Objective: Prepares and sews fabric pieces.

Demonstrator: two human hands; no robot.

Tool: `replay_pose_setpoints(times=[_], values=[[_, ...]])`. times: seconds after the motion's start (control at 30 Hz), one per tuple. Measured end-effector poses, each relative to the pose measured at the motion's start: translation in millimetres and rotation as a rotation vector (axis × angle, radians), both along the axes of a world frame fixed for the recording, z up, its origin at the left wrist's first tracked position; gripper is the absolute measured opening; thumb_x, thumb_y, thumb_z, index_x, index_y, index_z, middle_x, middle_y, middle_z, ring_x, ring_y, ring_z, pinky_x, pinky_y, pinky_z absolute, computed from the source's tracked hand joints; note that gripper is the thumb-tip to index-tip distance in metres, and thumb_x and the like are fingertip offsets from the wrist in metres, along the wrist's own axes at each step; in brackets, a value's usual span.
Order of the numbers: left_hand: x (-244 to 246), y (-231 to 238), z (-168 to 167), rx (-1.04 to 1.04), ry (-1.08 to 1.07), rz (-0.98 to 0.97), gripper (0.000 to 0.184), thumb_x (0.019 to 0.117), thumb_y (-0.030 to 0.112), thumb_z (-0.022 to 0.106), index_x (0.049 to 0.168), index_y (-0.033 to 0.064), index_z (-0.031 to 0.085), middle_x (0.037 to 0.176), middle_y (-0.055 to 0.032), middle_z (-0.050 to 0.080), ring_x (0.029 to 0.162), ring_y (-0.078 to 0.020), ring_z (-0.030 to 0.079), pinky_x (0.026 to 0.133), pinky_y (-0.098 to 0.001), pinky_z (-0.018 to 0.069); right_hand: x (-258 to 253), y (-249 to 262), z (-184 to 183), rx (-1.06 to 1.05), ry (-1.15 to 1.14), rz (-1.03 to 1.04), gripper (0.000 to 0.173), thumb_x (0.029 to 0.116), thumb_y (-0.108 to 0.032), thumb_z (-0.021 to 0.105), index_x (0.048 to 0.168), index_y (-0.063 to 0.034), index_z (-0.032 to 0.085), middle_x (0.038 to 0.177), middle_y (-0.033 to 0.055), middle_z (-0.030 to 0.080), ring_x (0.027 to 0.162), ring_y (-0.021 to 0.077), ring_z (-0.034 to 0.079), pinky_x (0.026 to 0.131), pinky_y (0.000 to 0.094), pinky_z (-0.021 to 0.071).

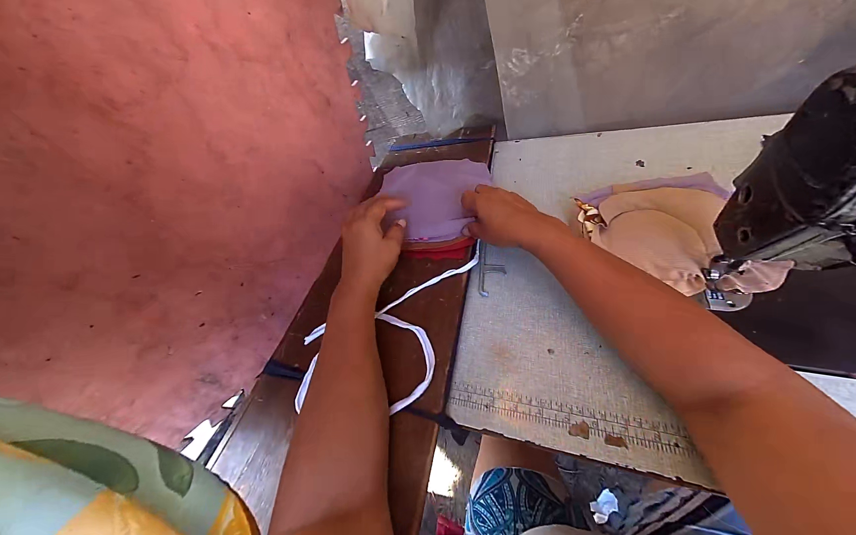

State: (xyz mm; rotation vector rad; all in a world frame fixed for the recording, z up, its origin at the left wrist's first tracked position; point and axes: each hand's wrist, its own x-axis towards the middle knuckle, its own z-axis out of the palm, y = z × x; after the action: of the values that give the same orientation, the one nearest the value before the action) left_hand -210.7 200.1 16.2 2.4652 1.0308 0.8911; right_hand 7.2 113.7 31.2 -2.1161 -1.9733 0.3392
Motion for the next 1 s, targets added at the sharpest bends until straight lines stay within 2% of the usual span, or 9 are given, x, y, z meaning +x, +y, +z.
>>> replay_pose_setpoints(times=[0.1,0.33,0.47,0.63,0.73,0.8,0.83,0.93,1.0], values=[[18,-8,-1,-0.058,-0.068,-0.194,0.026,0.0975,0.003,0.057,0.119,0.0046,0.073,0.128,-0.0130,0.069,0.126,-0.0266,0.061,0.109,-0.0480,0.0462,8,2,8,0.040,0.008,0.068,0.026,0.1039,-0.023,0.059,0.113,-0.0004,0.069,0.114,0.0229,0.064,0.111,0.0421,0.063,0.088,0.0640,0.0494],[32,-14,-6,-0.078,-0.019,-0.186,0.023,0.0966,0.011,0.067,0.118,0.0040,0.073,0.128,-0.0132,0.069,0.126,-0.0295,0.059,0.109,-0.0492,0.0441,7,1,12,0.186,0.005,0.084,0.025,0.1051,-0.020,0.055,0.109,-0.0015,0.071,0.109,0.0211,0.066,0.106,0.0394,0.065,0.087,0.0589,0.0507],[38,-16,-6,-0.050,-0.029,-0.117,0.020,0.1013,0.015,0.063,0.112,0.0020,0.074,0.121,-0.0152,0.070,0.120,-0.0308,0.062,0.107,-0.0496,0.0446,5,0,12,0.245,-0.019,0.100,0.026,0.1061,-0.022,0.054,0.111,-0.0028,0.071,0.108,0.0196,0.066,0.107,0.0379,0.065,0.087,0.0561,0.0504],[37,-14,-6,-0.054,-0.012,-0.129,0.020,0.1020,0.012,0.060,0.111,0.0008,0.074,0.125,-0.0152,0.070,0.123,-0.0305,0.061,0.109,-0.0505,0.0433,4,-4,12,0.234,-0.071,0.101,0.026,0.1060,-0.023,0.054,0.111,-0.0035,0.071,0.110,0.0198,0.065,0.112,0.0385,0.062,0.088,0.0568,0.0482],[36,-14,-8,-0.030,0.003,-0.155,0.018,0.0968,0.015,0.070,0.110,0.0031,0.075,0.128,-0.0145,0.068,0.127,-0.0325,0.058,0.110,-0.0526,0.0419,4,-6,2,0.307,-0.140,0.115,0.018,0.0978,-0.011,0.064,0.113,-0.0033,0.070,0.109,0.0207,0.065,0.112,0.0407,0.062,0.085,0.0570,0.0487],[38,-15,-9,-0.025,0.017,-0.149,0.016,0.0970,0.014,0.069,0.108,0.0045,0.076,0.131,-0.0132,0.067,0.130,-0.0336,0.055,0.111,-0.0551,0.0391,3,-6,-2,0.309,-0.159,0.165,0.024,0.0885,-0.001,0.067,0.112,-0.0051,0.066,0.109,0.0205,0.060,0.110,0.0416,0.060,0.082,0.0566,0.0491],[38,-15,-9,-0.020,0.021,-0.142,0.016,0.0980,0.014,0.067,0.107,0.0052,0.076,0.132,-0.0125,0.067,0.131,-0.0334,0.055,0.111,-0.0552,0.0386,3,-7,-2,0.263,-0.155,0.188,0.024,0.0867,-0.002,0.068,0.110,-0.0067,0.066,0.111,0.0197,0.059,0.110,0.0408,0.059,0.083,0.0567,0.0482],[38,-15,-10,-0.016,0.032,-0.133,0.019,0.1010,0.018,0.064,0.104,0.0044,0.077,0.133,-0.0118,0.067,0.130,-0.0329,0.056,0.111,-0.0539,0.0388,-1,-7,0,0.088,-0.171,0.189,0.030,0.0885,-0.026,0.074,0.112,-0.0089,0.070,0.120,0.0175,0.056,0.117,0.0381,0.054,0.087,0.0573,0.0449],[37,-14,-10,-0.011,0.034,-0.139,0.020,0.1017,0.019,0.063,0.104,0.0037,0.077,0.133,-0.0120,0.066,0.129,-0.0328,0.056,0.111,-0.0533,0.0393,-1,-6,-2,0.070,-0.171,0.172,0.033,0.0921,-0.029,0.075,0.114,-0.0047,0.070,0.123,0.0196,0.058,0.120,0.0397,0.055,0.090,0.0587,0.0460]])
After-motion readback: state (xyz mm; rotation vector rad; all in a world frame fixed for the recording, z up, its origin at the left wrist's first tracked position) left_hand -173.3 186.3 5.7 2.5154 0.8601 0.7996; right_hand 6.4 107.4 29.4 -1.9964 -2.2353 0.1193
